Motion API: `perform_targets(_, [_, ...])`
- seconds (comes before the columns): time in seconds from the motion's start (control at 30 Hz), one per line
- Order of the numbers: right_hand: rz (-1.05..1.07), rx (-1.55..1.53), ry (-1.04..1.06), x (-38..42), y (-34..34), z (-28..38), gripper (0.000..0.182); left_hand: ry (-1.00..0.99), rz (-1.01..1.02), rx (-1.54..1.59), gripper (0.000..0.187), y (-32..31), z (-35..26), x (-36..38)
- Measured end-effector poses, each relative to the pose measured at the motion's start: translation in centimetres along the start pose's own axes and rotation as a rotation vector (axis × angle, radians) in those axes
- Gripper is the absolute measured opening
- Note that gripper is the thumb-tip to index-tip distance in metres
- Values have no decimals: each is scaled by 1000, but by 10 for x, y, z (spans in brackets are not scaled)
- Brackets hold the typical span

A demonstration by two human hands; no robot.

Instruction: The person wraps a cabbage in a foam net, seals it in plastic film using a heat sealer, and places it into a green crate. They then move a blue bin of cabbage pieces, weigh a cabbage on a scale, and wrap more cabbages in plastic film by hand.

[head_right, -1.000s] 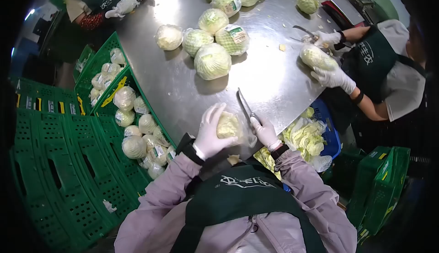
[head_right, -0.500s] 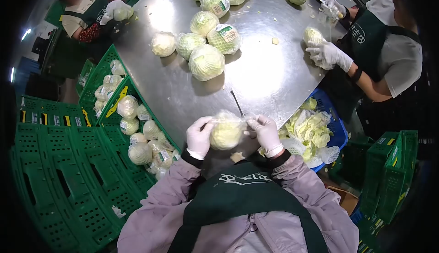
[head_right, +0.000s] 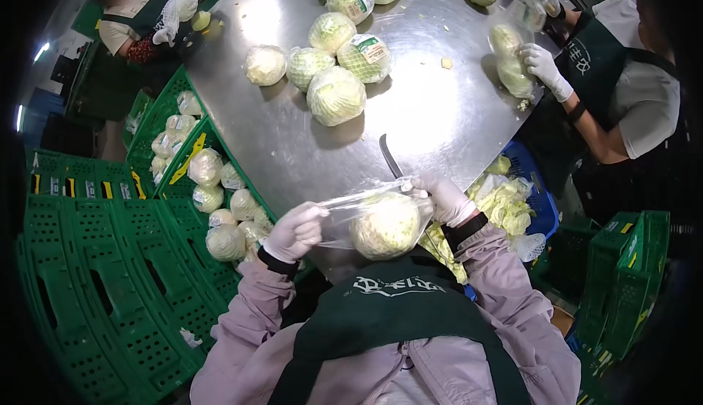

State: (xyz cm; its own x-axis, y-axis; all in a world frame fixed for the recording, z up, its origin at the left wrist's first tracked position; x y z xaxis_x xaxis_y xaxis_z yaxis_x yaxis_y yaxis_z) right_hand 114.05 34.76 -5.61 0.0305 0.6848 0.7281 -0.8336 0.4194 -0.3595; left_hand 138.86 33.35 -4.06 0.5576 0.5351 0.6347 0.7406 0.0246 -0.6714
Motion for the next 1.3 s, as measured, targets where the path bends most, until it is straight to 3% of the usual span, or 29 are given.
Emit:
perform_targets(0.07, [-73,45,40,-13,15,-14,12,-127,-171,-34,15,23,-21,1])
perform_targets(0.13, [145,159,17,-10,20,-14,18,-312,-493,52,10,48,-52,0])
perform_targets(0.2, [106,99,-80,-12,32,-24,20,-384,-480,223,10,99,-78,4])
perform_targets(0.23, [61,36,-178,-12,35,-31,23,-347,-243,304,11,136,-93,3])
perform_targets(0.3, [172,-43,-195,7,15,-20,20,-536,-304,207,9,162,-118,13])
perform_targets(0.37, [181,111,-118,14,4,-25,17,-958,-920,-396,19,120,-137,45])
perform_targets(0.43, [179,8,-112,15,-7,-35,9,-1437,-1040,-801,23,28,-124,83])
perform_targets(0.47, [159,-141,-99,14,-10,-33,8,-1584,-955,-940,27,-13,-107,92])
perform_targets(0.5, [137,-291,-88,13,-12,-32,7,-1575,-766,-1036,30,-39,-78,87])
perform_targets(0.53, [132,-291,-92,14,-17,-36,7,-1393,-473,-985,35,-37,-38,66])
perform_targets(0.57, [101,-393,-131,12,-22,-40,12,-1154,-248,-1190,41,-43,-1,40])
perform_targets(0.63, [45,-592,-203,9,-35,-44,25,-794,-417,-1144,52,-31,53,2])
perform_targets(0.67, [33,-615,-228,15,-44,-45,33,-793,-426,-993,56,-21,66,-11])
perform_targets(0.7, [101,-738,-414,21,-53,-56,34,-784,-429,-844,60,-6,74,-27])
perform_targets(0.77, [240,-764,-414,31,-71,-63,37,-349,-199,-437,54,15,95,-54])
perform_targets(0.83, [312,-814,-480,44,-87,-63,38,-192,115,-386,68,15,105,-62])
perform_targets(0.9, [416,-822,-468,70,-102,-35,39,-128,172,-257,73,-12,97,-39])
perform_targets(0.97, [393,-840,-287,93,-89,12,27,5,266,-43,89,-25,101,-30])
perform_targets(1.03, [347,-903,-27,111,-47,58,23,56,265,190,89,-37,96,-33])
perform_targets(1.07, [318,-936,100,121,-25,79,23,182,375,370,88,-50,93,-26])
perform_targets(1.1, [192,-855,307,124,17,92,27,134,290,307,85,-40,92,-32])
perform_targets(1.13, [113,-823,386,125,52,98,28,91,204,238,83,-30,92,-37])
perform_targets(1.17, [170,-706,429,117,95,91,30,-79,28,9,78,-11,90,-46])
perform_targets(1.2, [27,-569,435,109,139,75,29,-70,16,-14,74,-8,83,-50])
perform_targets(1.23, [-123,-452,315,104,201,43,26,-61,4,-37,70,-7,77,-53])
perform_targets(1.27, [-492,-326,306,120,183,31,28,-52,-8,-59,66,-5,70,-57])
perform_targets(1.3, [-496,212,412,115,251,-16,32,-260,-9,-362,65,-13,52,-55])
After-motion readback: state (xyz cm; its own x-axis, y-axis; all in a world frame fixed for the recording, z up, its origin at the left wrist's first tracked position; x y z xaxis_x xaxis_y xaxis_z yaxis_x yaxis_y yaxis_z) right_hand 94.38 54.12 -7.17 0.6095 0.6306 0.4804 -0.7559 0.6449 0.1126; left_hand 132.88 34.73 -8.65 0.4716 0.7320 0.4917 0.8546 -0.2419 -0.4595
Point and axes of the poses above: each hand's wrist, its own x-axis away from the middle knuckle, its own y-axis out of the back of the hand, z = x × y, the point moved 7 cm from there along -x, towards the middle knuckle, and after that the axes turned 14 degrees about -z, right-handed, at the moved point
